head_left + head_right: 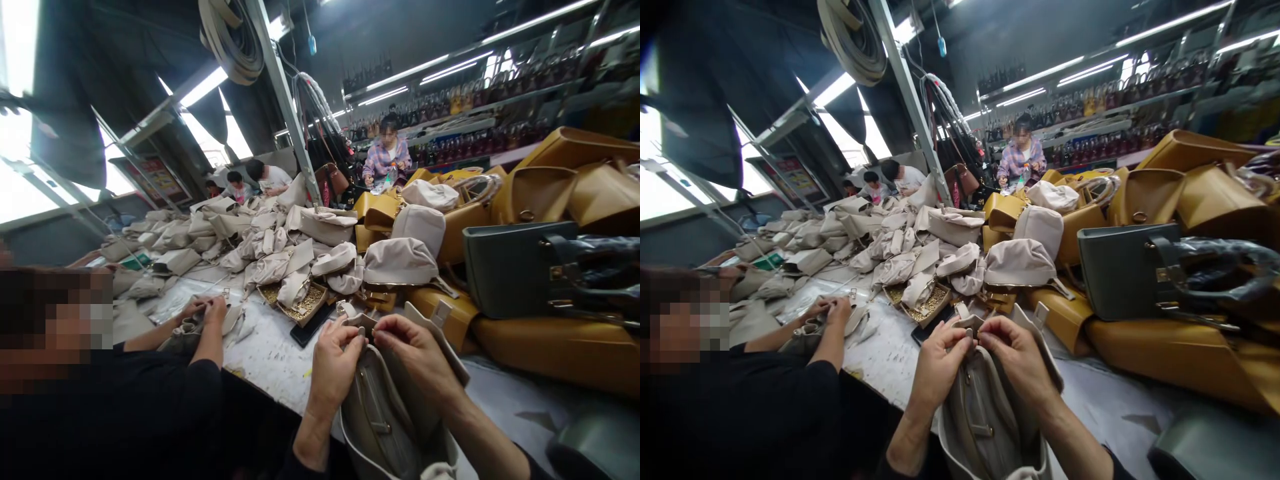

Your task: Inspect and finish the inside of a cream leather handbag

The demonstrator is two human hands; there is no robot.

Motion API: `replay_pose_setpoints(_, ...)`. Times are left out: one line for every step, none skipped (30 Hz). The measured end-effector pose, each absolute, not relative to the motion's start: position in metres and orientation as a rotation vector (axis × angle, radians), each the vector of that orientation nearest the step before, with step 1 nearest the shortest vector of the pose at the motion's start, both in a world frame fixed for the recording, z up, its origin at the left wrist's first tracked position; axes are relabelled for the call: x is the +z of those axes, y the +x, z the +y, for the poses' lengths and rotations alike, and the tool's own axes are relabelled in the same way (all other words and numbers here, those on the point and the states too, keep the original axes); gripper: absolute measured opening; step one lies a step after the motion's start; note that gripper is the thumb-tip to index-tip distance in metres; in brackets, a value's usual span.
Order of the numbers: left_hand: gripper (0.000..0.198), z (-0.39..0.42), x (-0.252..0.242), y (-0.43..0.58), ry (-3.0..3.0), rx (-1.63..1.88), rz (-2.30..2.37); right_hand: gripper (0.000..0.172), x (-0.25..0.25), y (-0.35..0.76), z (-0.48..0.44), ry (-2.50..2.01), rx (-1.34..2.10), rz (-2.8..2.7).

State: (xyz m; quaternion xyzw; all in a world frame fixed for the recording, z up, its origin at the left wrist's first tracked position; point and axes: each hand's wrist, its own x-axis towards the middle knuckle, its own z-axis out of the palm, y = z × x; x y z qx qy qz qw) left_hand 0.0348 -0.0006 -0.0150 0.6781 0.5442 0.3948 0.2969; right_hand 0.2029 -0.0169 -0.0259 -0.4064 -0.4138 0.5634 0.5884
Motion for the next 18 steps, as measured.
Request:
replay_pose_setpoints(0.016,0.0,-0.015,0.035,1.782,1.058,1.439,0.038,-0.026,0.202,-0.014,-0.933,1.323,-0.955)
replay_pose_setpoints(0.017,0.0,-0.015,0.035,1.741,1.065,1.422,0.039,-0.028,0.2,-0.011,-0.918,1.336,-0.941)
replay_pose_setpoints(0.018,0.0,-0.016,0.036,1.7,1.071,1.401,0.039,-0.03,0.198,-0.009,-0.901,1.352,-0.922)
replay_pose_setpoints(0.018,0.0,-0.016,0.036,1.669,1.075,1.382,0.039,-0.033,0.196,-0.008,-0.887,1.368,-0.896)
replay_pose_setpoints(0.018,0.0,-0.016,0.037,1.65,1.076,1.372,0.039,-0.036,0.194,-0.008,-0.876,1.388,-0.867)
replay_pose_setpoints(0.018,-0.001,-0.016,0.037,1.642,1.079,1.374,0.039,-0.039,0.191,-0.008,-0.871,1.409,-0.836)
replay_pose_setpoints(0.018,-0.002,-0.015,0.038,1.643,1.08,1.385,0.038,-0.043,0.189,-0.008,-0.87,1.433,-0.806)
replay_pose_setpoints(0.018,-0.002,-0.015,0.039,1.645,1.079,1.398,0.038,-0.045,0.187,-0.008,-0.875,1.453,-0.781)
replay_pose_setpoints(0.019,-0.003,-0.015,0.04,1.644,1.08,1.41,0.038,-0.047,0.185,-0.009,-0.881,1.466,-0.76)
replay_pose_setpoints(0.019,-0.003,-0.015,0.041,1.642,1.081,1.423,0.038,-0.049,0.183,-0.009,-0.887,1.473,-0.741)
replay_pose_setpoints(0.019,-0.004,-0.015,0.041,1.646,1.085,1.433,0.039,-0.05,0.182,-0.01,-0.89,1.475,-0.725)
replay_pose_setpoints(0.018,-0.004,-0.015,0.042,1.653,1.088,1.44,0.039,-0.051,0.182,-0.01,-0.893,1.475,-0.713)
replay_pose_setpoints(0.018,-0.005,-0.015,0.043,1.661,1.09,1.443,0.039,-0.051,0.181,-0.01,-0.898,1.472,-0.708)
replay_pose_setpoints(0.018,-0.005,-0.015,0.043,1.669,1.093,1.444,0.039,-0.051,0.181,-0.01,-0.904,1.466,-0.707)
replay_pose_setpoints(0.018,-0.005,-0.016,0.043,1.674,1.094,1.444,0.039,-0.051,0.181,-0.01,-0.912,1.457,-0.709)
replay_pose_setpoints(0.018,-0.005,-0.016,0.044,1.675,1.094,1.441,0.039,-0.051,0.181,-0.01,-0.92,1.446,-0.715)
replay_pose_setpoints(0.017,-0.005,-0.016,0.044,1.672,1.095,1.44,0.04,-0.051,0.181,-0.01,-0.928,1.436,-0.722)
replay_pose_setpoints(0.017,-0.005,-0.016,0.044,1.67,1.095,1.44,0.039,-0.051,0.181,-0.01,-0.934,1.431,-0.729)
